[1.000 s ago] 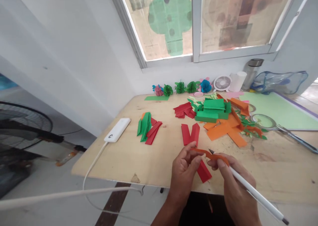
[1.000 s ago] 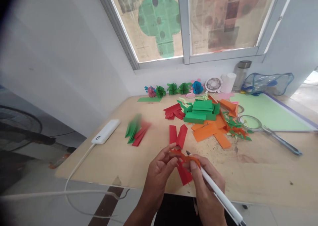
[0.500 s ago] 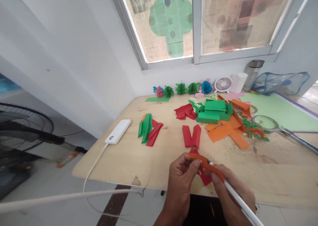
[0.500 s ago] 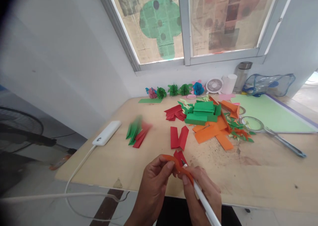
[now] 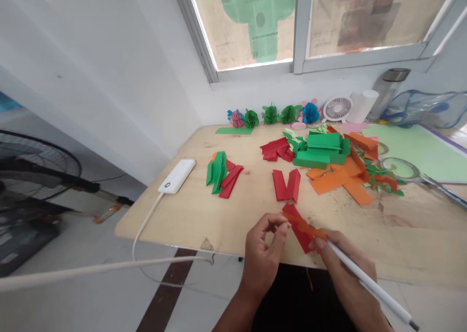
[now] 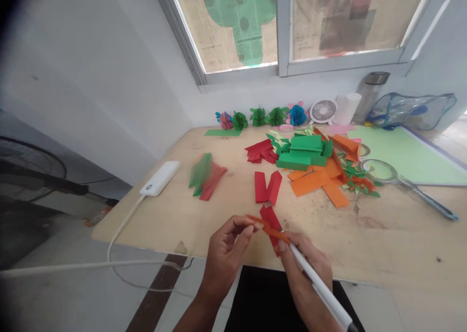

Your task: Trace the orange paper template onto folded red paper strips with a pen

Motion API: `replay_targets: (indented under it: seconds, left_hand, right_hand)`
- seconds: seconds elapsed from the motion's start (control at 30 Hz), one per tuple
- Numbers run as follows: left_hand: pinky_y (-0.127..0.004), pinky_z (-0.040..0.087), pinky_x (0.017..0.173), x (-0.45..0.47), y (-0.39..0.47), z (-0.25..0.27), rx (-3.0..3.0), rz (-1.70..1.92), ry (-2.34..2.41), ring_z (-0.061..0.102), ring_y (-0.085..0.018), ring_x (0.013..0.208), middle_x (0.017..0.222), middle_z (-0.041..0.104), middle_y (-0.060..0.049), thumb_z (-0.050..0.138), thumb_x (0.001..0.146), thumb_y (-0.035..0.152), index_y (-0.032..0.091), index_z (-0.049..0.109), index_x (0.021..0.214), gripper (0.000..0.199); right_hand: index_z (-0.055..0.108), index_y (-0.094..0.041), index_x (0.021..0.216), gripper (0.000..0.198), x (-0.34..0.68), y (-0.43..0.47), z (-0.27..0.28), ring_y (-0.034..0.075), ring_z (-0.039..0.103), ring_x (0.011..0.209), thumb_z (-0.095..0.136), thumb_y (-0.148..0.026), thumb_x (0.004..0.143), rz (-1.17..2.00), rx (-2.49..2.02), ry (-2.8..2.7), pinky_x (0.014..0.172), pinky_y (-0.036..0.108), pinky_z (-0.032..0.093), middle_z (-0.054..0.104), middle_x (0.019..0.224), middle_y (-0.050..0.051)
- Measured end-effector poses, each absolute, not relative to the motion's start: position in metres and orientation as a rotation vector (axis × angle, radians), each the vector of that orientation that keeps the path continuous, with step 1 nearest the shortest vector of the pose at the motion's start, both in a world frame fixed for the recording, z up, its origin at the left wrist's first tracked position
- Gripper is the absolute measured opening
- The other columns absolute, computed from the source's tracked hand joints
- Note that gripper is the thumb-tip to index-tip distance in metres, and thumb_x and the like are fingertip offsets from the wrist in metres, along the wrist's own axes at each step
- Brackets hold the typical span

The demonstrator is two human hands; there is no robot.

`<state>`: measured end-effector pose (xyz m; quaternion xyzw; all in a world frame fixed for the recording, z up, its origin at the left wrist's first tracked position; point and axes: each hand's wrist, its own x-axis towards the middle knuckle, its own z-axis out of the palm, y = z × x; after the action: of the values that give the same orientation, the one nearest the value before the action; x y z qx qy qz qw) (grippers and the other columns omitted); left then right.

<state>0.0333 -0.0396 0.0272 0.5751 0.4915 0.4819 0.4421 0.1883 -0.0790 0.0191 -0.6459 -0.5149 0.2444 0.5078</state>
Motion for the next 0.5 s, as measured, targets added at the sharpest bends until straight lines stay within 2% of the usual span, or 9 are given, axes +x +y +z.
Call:
replay_targets:
  seconds: [0.07, 0.13, 0.23, 0.33, 0.5]
  left_hand:
    - [-0.040, 0.047, 0.093, 0.028, -0.042, 0.017, 1.777, 1.162, 1.382, 0.062, -0.023, 0.100, 0.102, 0.069, -0.009, 0.053, 0.090, 0.028, 0.018, 0.064, 0.102, 0.020]
    - [-0.048, 0.041, 0.103, 0.026, -0.045, 0.007, 2.100, 1.011, 1.465, 0.056, -0.028, 0.115, 0.118, 0.065, -0.011, 0.055, 0.087, 0.027, 0.019, 0.061, 0.116, 0.030]
    - [-0.054, 0.036, 0.108, 0.027, -0.049, -0.003, 2.365, 0.702, 1.451, 0.046, -0.033, 0.129, 0.138, 0.055, -0.013, 0.062, 0.085, 0.035, 0.019, 0.054, 0.130, 0.049]
    - [-0.057, 0.031, 0.111, 0.030, -0.047, -0.007, 2.458, 0.550, 1.397, 0.039, -0.036, 0.135, 0.143, 0.050, -0.013, 0.064, 0.084, 0.039, 0.020, 0.053, 0.132, 0.053]
    - [-0.057, 0.028, 0.113, 0.036, -0.039, -0.006, 2.458, 0.577, 1.322, 0.039, -0.035, 0.135, 0.144, 0.049, -0.016, 0.063, 0.085, 0.049, 0.016, 0.055, 0.129, 0.056]
  right_hand:
    - [0.074, -0.024, 0.078, 0.029, 0.191, -0.079, 0.020, 0.015, 0.062, 0.053, 0.063, -0.050, 0.081, 0.578, -1.612, -1.175, 0.041, 0.020, 0.045, 0.072, 0.067, 0.002]
    - [0.073, -0.022, 0.078, 0.028, 0.194, -0.079, 0.022, 0.016, 0.063, 0.057, 0.063, -0.049, 0.081, 0.586, -1.635, -1.136, 0.047, 0.023, 0.048, 0.073, 0.072, 0.003]
    - [0.070, -0.022, 0.073, 0.027, 0.198, -0.079, 0.023, 0.016, 0.062, 0.060, 0.063, -0.047, 0.080, 0.552, -1.626, -1.102, 0.054, 0.025, 0.050, 0.071, 0.068, 0.002]
    - [0.069, -0.021, 0.074, 0.028, 0.201, -0.078, 0.022, 0.017, 0.062, 0.063, 0.063, -0.047, 0.080, 0.564, -1.650, -1.066, 0.057, 0.027, 0.049, 0.070, 0.069, 0.002]
    - [0.068, -0.020, 0.076, 0.028, 0.204, -0.078, 0.016, 0.016, 0.061, 0.066, 0.062, -0.047, 0.082, 0.595, -1.641, -1.034, 0.060, 0.027, 0.048, 0.069, 0.072, 0.002]
